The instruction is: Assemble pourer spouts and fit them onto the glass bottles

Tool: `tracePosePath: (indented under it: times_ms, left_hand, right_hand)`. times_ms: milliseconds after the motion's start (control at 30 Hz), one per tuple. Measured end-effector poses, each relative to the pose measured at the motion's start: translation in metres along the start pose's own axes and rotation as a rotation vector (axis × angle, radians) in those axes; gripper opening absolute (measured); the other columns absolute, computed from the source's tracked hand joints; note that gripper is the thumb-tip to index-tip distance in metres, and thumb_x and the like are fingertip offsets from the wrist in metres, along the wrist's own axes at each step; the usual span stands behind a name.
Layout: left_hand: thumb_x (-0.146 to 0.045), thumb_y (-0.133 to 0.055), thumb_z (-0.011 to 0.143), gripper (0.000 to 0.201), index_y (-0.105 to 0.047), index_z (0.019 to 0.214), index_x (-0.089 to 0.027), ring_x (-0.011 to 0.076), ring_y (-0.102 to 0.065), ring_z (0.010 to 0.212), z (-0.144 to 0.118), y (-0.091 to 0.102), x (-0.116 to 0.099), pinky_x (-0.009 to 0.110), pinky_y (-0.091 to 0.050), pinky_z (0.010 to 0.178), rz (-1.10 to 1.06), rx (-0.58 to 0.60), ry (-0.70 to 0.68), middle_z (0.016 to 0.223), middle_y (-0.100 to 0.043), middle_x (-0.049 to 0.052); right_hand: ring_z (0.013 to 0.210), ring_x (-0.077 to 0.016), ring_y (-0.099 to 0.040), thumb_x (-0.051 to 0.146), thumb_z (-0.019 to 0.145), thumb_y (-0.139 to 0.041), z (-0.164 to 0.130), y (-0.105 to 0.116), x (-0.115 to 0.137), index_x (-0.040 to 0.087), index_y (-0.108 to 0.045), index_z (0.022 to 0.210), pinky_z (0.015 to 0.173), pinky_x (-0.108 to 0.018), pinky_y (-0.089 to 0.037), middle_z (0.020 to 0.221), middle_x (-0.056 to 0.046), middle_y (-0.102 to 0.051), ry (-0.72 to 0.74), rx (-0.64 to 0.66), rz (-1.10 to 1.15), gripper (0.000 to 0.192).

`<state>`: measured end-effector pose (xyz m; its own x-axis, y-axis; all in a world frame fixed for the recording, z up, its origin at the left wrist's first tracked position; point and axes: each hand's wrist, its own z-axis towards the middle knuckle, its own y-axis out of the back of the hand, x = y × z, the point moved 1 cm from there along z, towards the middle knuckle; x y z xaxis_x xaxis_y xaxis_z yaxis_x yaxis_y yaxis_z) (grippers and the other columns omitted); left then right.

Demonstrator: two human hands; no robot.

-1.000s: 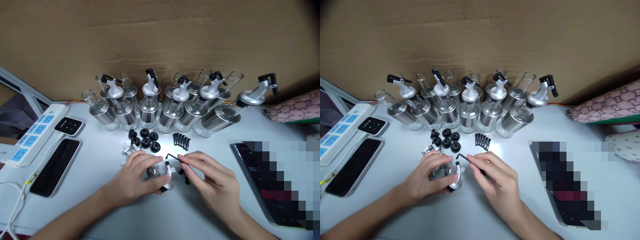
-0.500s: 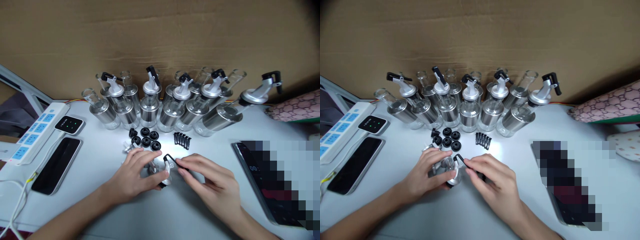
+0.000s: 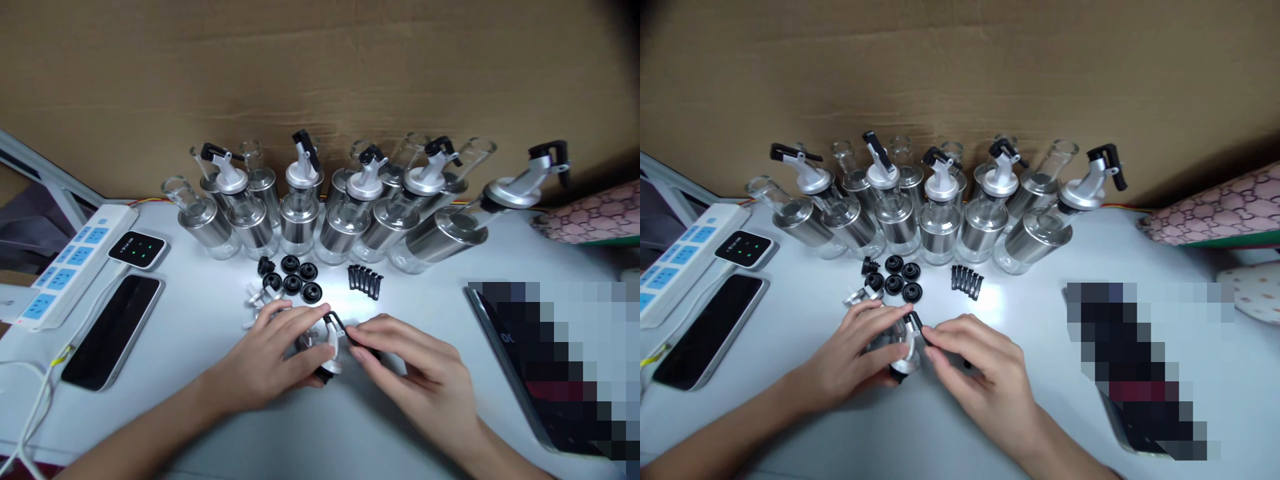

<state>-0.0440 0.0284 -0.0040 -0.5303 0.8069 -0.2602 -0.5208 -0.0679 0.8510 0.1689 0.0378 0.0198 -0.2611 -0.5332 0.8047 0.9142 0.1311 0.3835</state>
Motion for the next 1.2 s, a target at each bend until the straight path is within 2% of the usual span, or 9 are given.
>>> tracePosePath:
  times_ms: [200, 333, 500, 633, 733, 967, 1200]
  left_hand:
    - [-0.035, -0.033, 0.102, 0.027, -0.051, 0.11, -0.017, 0.0208, -0.048, 0.119, 0.0022, 0.0012, 0.0007, 0.039, -0.031, 0.106, -0.022, -0.034, 0.004, 0.133, -0.051, 0.016]
    - [-0.034, -0.034, 0.102, 0.026, -0.049, 0.111, -0.016, 0.0217, -0.046, 0.122, 0.0017, 0.0005, 0.0011, 0.039, -0.033, 0.105, -0.012, -0.018, -0.008, 0.133, -0.049, 0.017]
    - [-0.033, -0.037, 0.101, 0.025, -0.049, 0.112, -0.015, 0.0223, -0.046, 0.121, 0.0001, -0.0016, 0.0005, 0.039, -0.036, 0.103, -0.018, -0.017, -0.007, 0.132, -0.048, 0.017]
    - [-0.034, -0.037, 0.101, 0.026, -0.05, 0.11, -0.014, 0.0224, -0.047, 0.119, -0.0003, -0.0015, 0.0003, 0.04, -0.04, 0.101, -0.017, -0.063, -0.012, 0.129, -0.049, 0.017]
    - [-0.032, -0.038, 0.101, 0.023, -0.05, 0.11, -0.014, 0.0226, -0.046, 0.121, -0.0007, -0.0013, 0.0007, 0.04, -0.041, 0.101, -0.006, -0.079, -0.006, 0.13, -0.047, 0.016]
    - [-0.035, -0.039, 0.1, 0.027, -0.051, 0.112, -0.013, 0.0244, -0.047, 0.122, -0.0034, -0.0037, 0.0028, 0.044, -0.042, 0.101, -0.022, -0.104, 0.002, 0.129, -0.049, 0.019]
    - [-0.029, -0.041, 0.1, 0.022, -0.048, 0.116, -0.015, 0.0215, -0.051, 0.117, -0.0043, -0.0042, 0.0032, 0.044, -0.042, 0.103, -0.034, -0.119, 0.01, 0.131, -0.049, 0.017]
  right_hand:
    - [0.081, -0.013, -0.07, 0.006, 0.079, -0.07, 0.002, 0.0027, -0.0021, 0.021, -0.073, 0.105, 0.068, -0.019, -0.057, 0.091, -0.005, -0.073, -0.047, 0.073, 0.102, 0.03]
    - [0.077, -0.0116, -0.07, 0.008, 0.081, -0.069, 0.0046, 0.0026, -0.0039, 0.028, -0.075, 0.103, 0.068, -0.018, -0.057, 0.087, -0.002, -0.074, -0.156, 0.094, 0.191, 0.03]
    - [0.071, -0.0135, -0.071, 0.009, 0.08, -0.07, 0.006, 0.0004, -0.003, 0.029, -0.077, 0.1, 0.063, -0.021, -0.059, 0.082, -0.003, -0.075, -0.186, 0.071, 0.21, 0.029]
    - [0.073, -0.0156, -0.071, 0.017, 0.083, -0.069, 0.0076, 0.0003, -0.002, 0.029, -0.077, 0.099, 0.065, -0.024, -0.06, 0.084, -0.005, -0.075, -0.254, 0.107, 0.283, 0.022]
    - [0.076, -0.0145, -0.071, 0.019, 0.086, -0.067, 0.0079, 0.001, -0.0022, 0.032, -0.076, 0.102, 0.067, -0.023, -0.059, 0.086, -0.005, -0.075, -0.282, 0.131, 0.346, 0.023]
    - [0.09, -0.0139, -0.069, 0.015, 0.086, -0.066, 0.003, 0.0008, -0.0059, 0.036, -0.071, 0.112, 0.08, -0.025, -0.057, 0.098, -0.004, -0.073, -0.266, 0.182, 0.394, 0.034]
    - [0.095, -0.016, -0.068, 0.012, 0.086, -0.065, -0.0004, 0.0005, -0.0039, 0.036, -0.068, 0.118, 0.085, -0.03, -0.056, 0.104, -0.004, -0.072, -0.216, 0.19, 0.41, 0.04]
